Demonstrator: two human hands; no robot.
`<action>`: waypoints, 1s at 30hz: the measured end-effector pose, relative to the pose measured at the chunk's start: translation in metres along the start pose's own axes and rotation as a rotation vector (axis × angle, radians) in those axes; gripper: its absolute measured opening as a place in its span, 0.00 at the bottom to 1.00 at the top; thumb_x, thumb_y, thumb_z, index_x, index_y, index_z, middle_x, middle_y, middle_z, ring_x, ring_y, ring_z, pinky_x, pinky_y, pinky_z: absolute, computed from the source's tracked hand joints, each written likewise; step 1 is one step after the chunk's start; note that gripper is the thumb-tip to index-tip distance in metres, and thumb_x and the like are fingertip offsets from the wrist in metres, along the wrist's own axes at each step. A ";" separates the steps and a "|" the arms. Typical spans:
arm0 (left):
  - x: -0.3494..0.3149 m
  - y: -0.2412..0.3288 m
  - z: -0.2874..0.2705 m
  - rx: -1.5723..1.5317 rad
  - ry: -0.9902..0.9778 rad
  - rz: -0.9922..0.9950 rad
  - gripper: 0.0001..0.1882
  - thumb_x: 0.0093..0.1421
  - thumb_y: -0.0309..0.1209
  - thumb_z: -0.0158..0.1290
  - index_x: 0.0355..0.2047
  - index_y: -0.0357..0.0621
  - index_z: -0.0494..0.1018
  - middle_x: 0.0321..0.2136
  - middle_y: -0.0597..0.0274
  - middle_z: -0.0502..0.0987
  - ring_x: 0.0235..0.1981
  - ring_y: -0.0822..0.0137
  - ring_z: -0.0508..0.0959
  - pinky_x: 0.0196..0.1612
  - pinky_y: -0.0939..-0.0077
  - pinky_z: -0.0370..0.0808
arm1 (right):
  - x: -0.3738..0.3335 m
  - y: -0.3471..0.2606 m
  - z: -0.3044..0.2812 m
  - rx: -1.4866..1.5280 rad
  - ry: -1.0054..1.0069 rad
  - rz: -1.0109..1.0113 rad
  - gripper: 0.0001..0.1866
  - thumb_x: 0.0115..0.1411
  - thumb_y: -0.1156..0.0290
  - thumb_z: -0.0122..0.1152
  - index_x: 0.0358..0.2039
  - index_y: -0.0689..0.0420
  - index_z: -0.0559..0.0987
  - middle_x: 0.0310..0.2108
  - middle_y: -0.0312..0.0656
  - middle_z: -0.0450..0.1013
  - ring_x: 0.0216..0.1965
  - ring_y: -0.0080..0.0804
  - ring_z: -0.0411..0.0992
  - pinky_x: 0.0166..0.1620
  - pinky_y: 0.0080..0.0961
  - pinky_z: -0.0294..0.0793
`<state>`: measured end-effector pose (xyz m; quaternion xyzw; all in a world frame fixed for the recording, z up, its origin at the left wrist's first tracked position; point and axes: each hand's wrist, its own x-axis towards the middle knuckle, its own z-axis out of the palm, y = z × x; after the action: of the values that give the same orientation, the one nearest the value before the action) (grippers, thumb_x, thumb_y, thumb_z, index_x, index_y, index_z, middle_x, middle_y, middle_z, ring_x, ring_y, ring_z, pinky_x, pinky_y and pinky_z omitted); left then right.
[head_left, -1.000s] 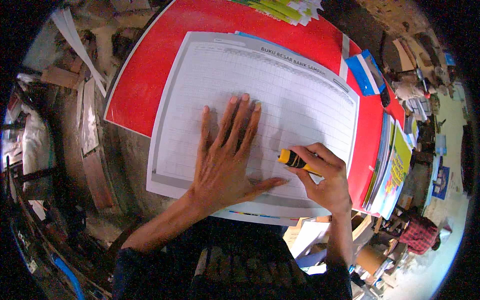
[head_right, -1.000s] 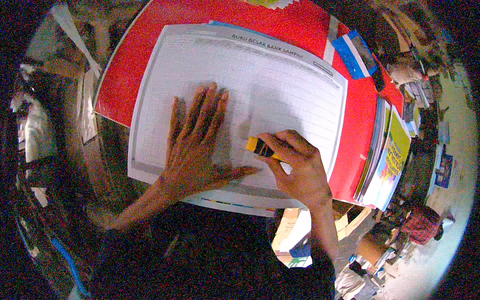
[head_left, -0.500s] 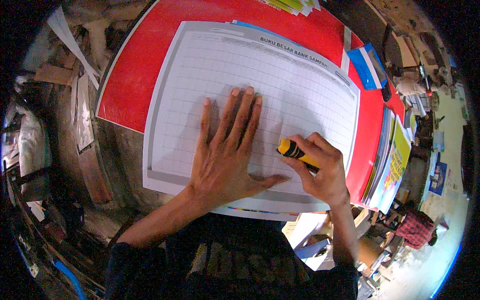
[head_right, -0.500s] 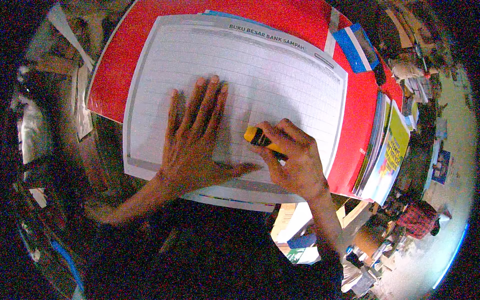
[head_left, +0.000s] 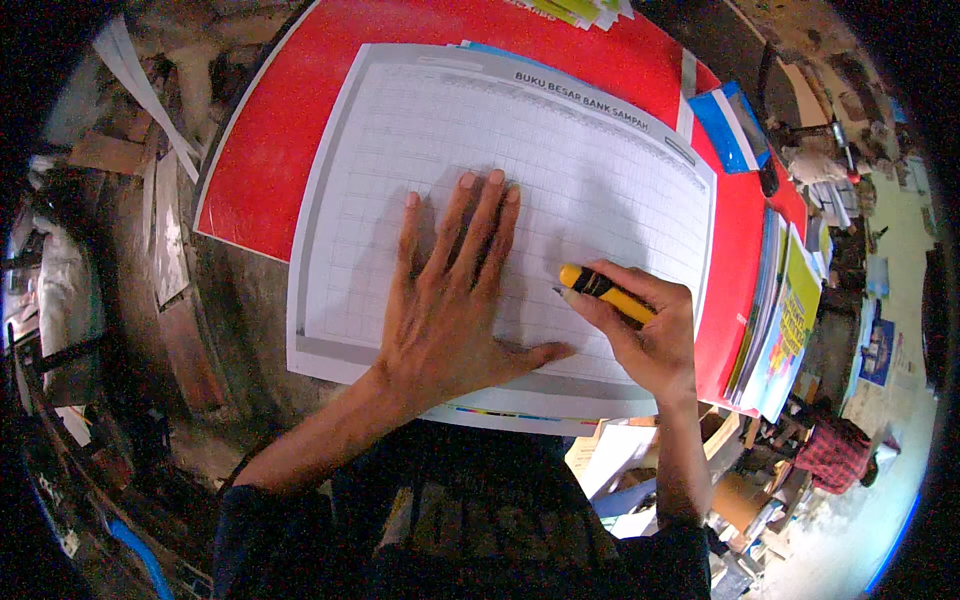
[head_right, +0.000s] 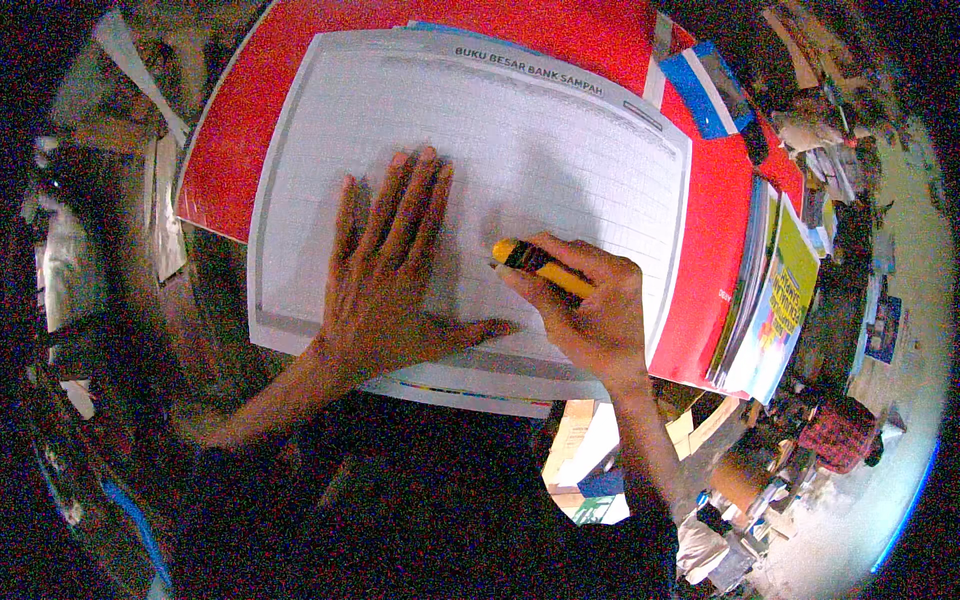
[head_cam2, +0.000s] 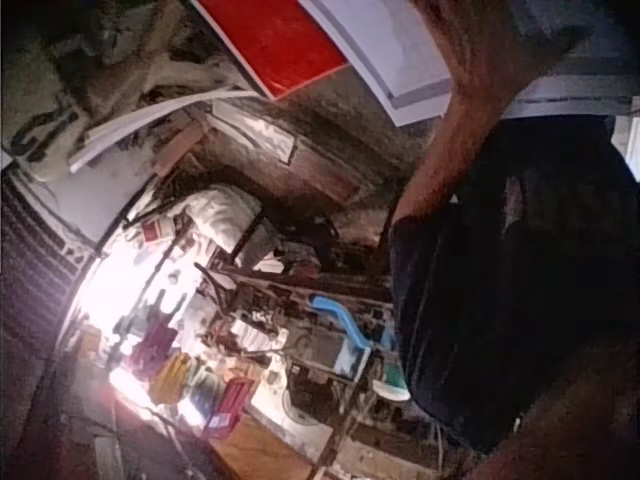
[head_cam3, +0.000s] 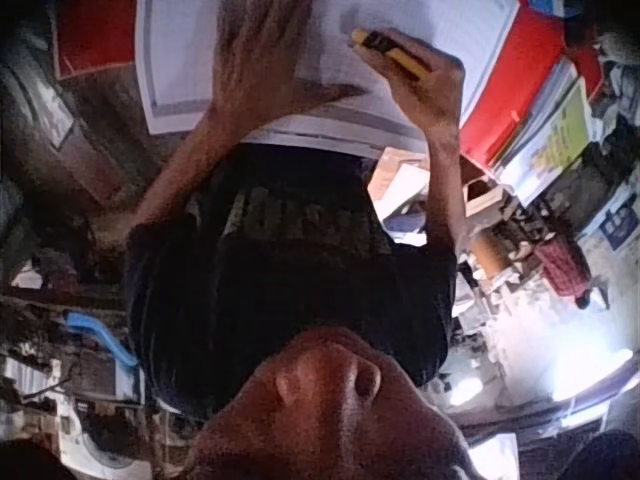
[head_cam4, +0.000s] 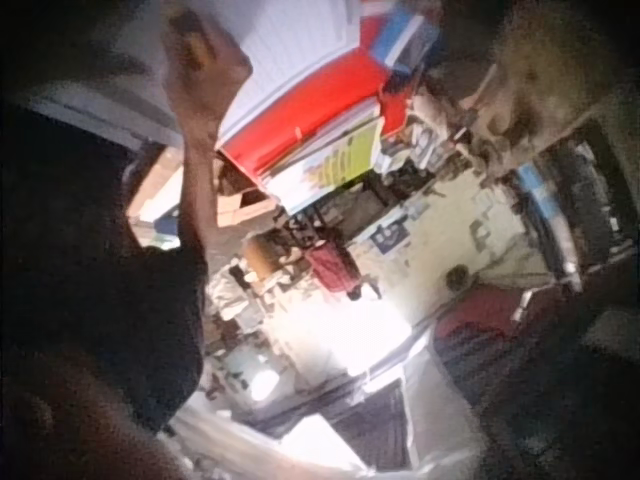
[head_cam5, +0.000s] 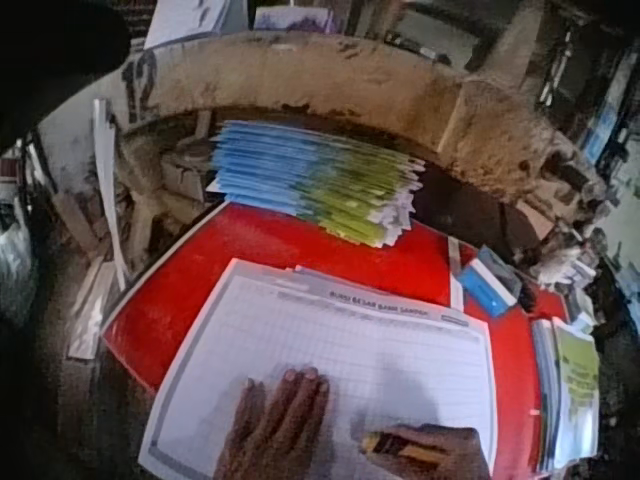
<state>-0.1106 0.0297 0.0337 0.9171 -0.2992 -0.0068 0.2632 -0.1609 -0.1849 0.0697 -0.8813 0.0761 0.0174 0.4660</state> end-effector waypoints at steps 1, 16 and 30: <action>0.000 0.000 -0.001 0.000 -0.001 -0.003 0.74 0.39 0.69 0.67 0.73 0.29 0.50 0.75 0.43 0.50 0.77 0.49 0.46 0.75 0.35 0.36 | 0.000 0.000 -0.001 -0.003 0.006 -0.005 0.15 0.56 0.73 0.76 0.44 0.62 0.85 0.36 0.46 0.83 0.36 0.32 0.83 0.43 0.27 0.82; -0.002 -0.004 0.003 -0.028 0.040 0.016 0.74 0.40 0.70 0.66 0.73 0.29 0.49 0.75 0.41 0.50 0.77 0.46 0.47 0.75 0.33 0.36 | -0.003 0.004 -0.013 -0.377 -0.174 -0.397 0.28 0.45 0.86 0.70 0.50 0.55 0.82 0.42 0.44 0.77 0.42 0.45 0.80 0.45 0.35 0.83; -0.001 -0.001 0.006 -0.003 0.026 0.021 0.74 0.40 0.72 0.64 0.73 0.30 0.49 0.75 0.43 0.49 0.78 0.47 0.45 0.74 0.32 0.34 | -0.009 0.015 -0.004 -0.533 -0.049 -0.582 0.24 0.45 0.83 0.65 0.46 0.54 0.84 0.41 0.39 0.78 0.40 0.41 0.80 0.44 0.36 0.83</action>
<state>-0.1113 0.0282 0.0279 0.9135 -0.3053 0.0075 0.2687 -0.1721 -0.1953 0.0601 -0.9556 -0.1950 -0.0751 0.2079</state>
